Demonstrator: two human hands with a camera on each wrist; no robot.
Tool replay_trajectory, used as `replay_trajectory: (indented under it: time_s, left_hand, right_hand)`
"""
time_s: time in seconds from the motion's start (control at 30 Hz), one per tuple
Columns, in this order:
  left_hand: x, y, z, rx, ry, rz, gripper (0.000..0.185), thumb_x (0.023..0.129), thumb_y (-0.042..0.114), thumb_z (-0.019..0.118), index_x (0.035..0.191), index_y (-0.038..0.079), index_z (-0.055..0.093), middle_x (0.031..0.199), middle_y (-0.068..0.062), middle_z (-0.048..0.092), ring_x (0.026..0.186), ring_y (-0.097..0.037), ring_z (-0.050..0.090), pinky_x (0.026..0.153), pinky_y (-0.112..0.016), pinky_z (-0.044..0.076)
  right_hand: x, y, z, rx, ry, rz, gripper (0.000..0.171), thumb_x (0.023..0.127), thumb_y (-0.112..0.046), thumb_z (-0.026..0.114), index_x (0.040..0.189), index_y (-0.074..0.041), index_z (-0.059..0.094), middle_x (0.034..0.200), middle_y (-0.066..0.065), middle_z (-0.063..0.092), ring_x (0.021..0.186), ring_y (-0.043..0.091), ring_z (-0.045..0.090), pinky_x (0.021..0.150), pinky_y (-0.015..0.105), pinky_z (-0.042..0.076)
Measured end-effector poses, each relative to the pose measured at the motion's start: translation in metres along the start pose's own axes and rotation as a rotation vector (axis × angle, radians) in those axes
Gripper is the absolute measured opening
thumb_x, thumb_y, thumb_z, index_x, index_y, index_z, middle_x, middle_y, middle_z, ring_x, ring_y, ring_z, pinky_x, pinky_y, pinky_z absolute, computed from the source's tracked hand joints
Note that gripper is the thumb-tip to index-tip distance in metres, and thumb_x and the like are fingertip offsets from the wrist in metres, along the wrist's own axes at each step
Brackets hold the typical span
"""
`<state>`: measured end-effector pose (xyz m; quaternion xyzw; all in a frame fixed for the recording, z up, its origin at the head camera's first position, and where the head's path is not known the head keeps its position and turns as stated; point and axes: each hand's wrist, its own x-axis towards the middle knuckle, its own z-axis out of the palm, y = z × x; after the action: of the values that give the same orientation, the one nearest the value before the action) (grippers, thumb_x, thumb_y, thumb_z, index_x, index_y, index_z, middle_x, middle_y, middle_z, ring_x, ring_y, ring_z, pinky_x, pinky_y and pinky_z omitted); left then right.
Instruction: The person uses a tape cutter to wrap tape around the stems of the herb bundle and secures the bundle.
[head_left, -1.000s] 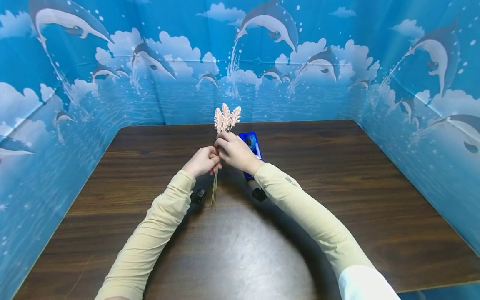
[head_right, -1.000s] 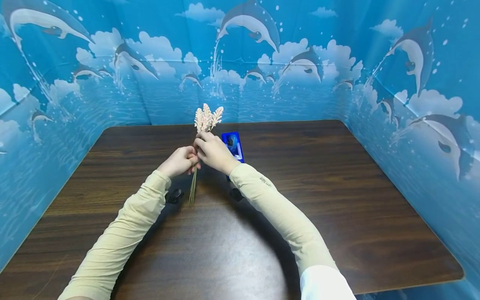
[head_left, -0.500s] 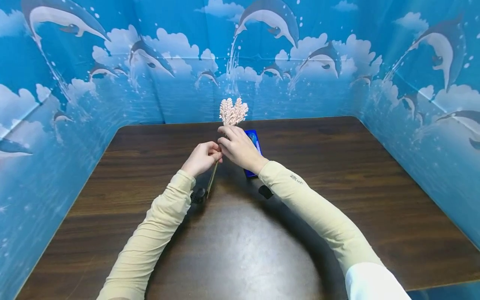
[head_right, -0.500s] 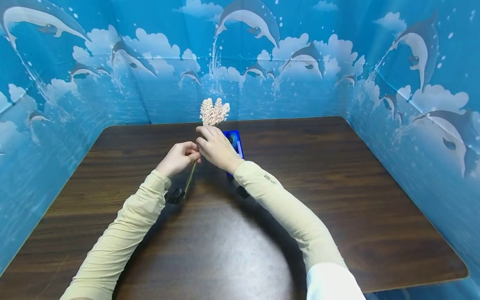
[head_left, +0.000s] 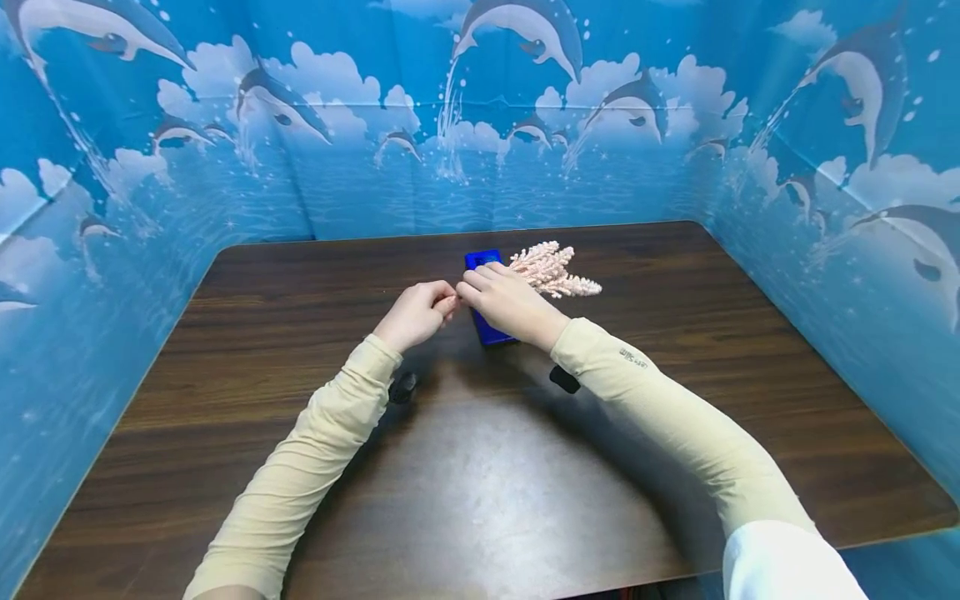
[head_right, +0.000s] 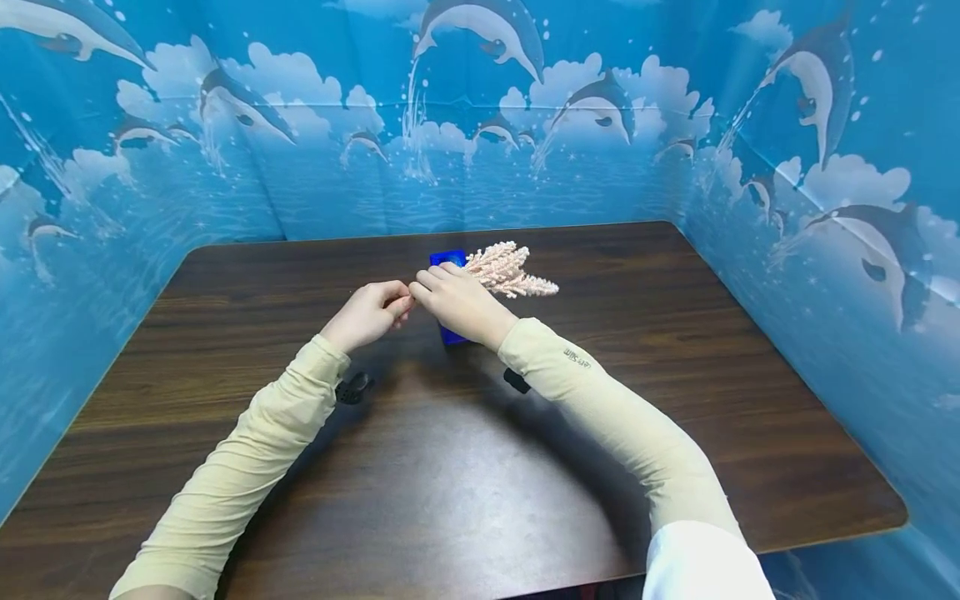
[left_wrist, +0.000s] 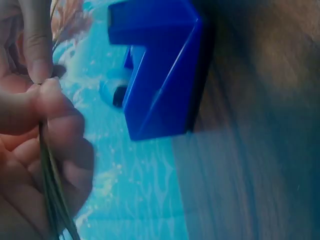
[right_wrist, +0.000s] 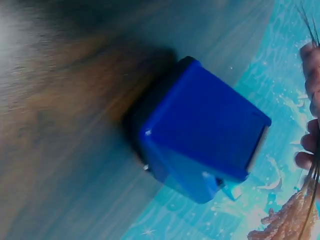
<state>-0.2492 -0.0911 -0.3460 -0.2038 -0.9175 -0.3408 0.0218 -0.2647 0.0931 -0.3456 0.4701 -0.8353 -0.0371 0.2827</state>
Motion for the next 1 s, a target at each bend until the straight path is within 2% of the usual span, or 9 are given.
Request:
replay_trajectory:
  time_s: [0.2,0.33,0.4,0.5,0.57,0.7,0.8,0.9,1.0]
  left_hand:
    - [-0.004,0.009,0.016,0.085,-0.036,0.093,0.015,0.097,0.012,0.055,0.091,0.002,0.064,0.077,-0.007,0.062,0.069,-0.019,0.053,0.065,-0.029,0.041]
    - [-0.009,0.010,0.029,0.126,-0.066,0.148,0.015,0.097,0.012,0.055,0.093,0.001,0.064,0.079,-0.010,0.064,0.070,-0.021,0.054,0.068,-0.034,0.046]
    - [-0.011,0.008,0.036,0.143,-0.086,0.158,0.017,0.098,0.013,0.053,0.092,0.001,0.063,0.079,-0.010,0.065,0.070,-0.020,0.055,0.068,-0.034,0.047]
    - [-0.012,0.006,0.045,0.162,-0.126,0.151,0.020,0.099,0.014,0.051,0.087,0.003,0.062,0.076,-0.007,0.063,0.069,-0.018,0.055,0.067,-0.033,0.046]
    - [-0.012,0.005,0.050,0.173,-0.144,0.148,0.022,0.099,0.015,0.052,0.083,0.004,0.061,0.074,-0.006,0.062,0.067,-0.017,0.054,0.066,-0.032,0.046]
    - [-0.008,0.007,0.057,0.174,-0.151,0.151,0.022,0.099,0.015,0.052,0.081,0.005,0.060,0.072,-0.004,0.060,0.066,-0.016,0.054,0.065,-0.031,0.045]
    - [-0.004,0.010,0.061,0.148,-0.175,0.129,0.023,0.100,0.016,0.051,0.081,0.005,0.060,0.070,-0.004,0.061,0.062,-0.013,0.054,0.062,-0.027,0.045]
    - [0.001,0.012,0.064,0.110,-0.217,0.079,0.025,0.101,0.018,0.049,0.082,0.005,0.060,0.068,-0.003,0.062,0.059,-0.010,0.056,0.059,-0.023,0.046]
    - [0.005,0.013,0.066,0.097,-0.226,0.058,0.026,0.101,0.018,0.050,0.081,0.005,0.061,0.069,-0.003,0.064,0.060,-0.010,0.059,0.061,-0.024,0.047]
  right_hand:
    - [-0.025,0.000,-0.001,0.077,-0.071,0.045,0.023,0.082,0.003,0.065,0.100,-0.009,0.058,0.091,0.005,0.058,0.079,0.025,0.057,0.074,0.036,0.048]
    - [-0.039,-0.003,0.002,0.139,-0.094,0.056,0.024,0.081,0.004,0.067,0.100,-0.008,0.059,0.091,0.006,0.061,0.077,0.026,0.060,0.072,0.037,0.050]
    - [-0.044,-0.004,0.005,0.157,-0.105,0.060,0.018,0.084,0.000,0.067,0.098,-0.009,0.059,0.091,0.006,0.063,0.078,0.026,0.062,0.073,0.037,0.052]
    - [-0.048,-0.006,0.007,0.180,-0.129,0.060,0.006,0.091,-0.010,0.064,0.094,-0.009,0.059,0.088,0.005,0.065,0.078,0.025,0.064,0.074,0.036,0.052]
    - [-0.051,-0.006,0.007,0.198,-0.145,0.063,0.008,0.093,-0.016,0.063,0.091,-0.009,0.060,0.085,0.004,0.065,0.074,0.024,0.064,0.072,0.036,0.052]
    - [-0.054,-0.002,0.003,0.250,-0.176,0.082,0.010,0.093,-0.017,0.064,0.087,-0.009,0.061,0.082,0.004,0.066,0.071,0.023,0.063,0.070,0.037,0.051]
    - [-0.056,0.005,0.000,0.297,-0.193,0.112,0.010,0.093,-0.015,0.063,0.086,-0.009,0.062,0.083,0.004,0.066,0.073,0.022,0.063,0.072,0.038,0.051]
    - [-0.056,0.014,-0.002,0.329,-0.201,0.167,0.010,0.094,-0.014,0.061,0.085,-0.008,0.064,0.081,0.005,0.065,0.072,0.022,0.063,0.071,0.039,0.050]
    - [-0.055,0.024,-0.005,0.343,-0.211,0.273,0.010,0.094,-0.011,0.060,0.087,-0.007,0.065,0.080,0.005,0.064,0.070,0.022,0.061,0.068,0.039,0.050]
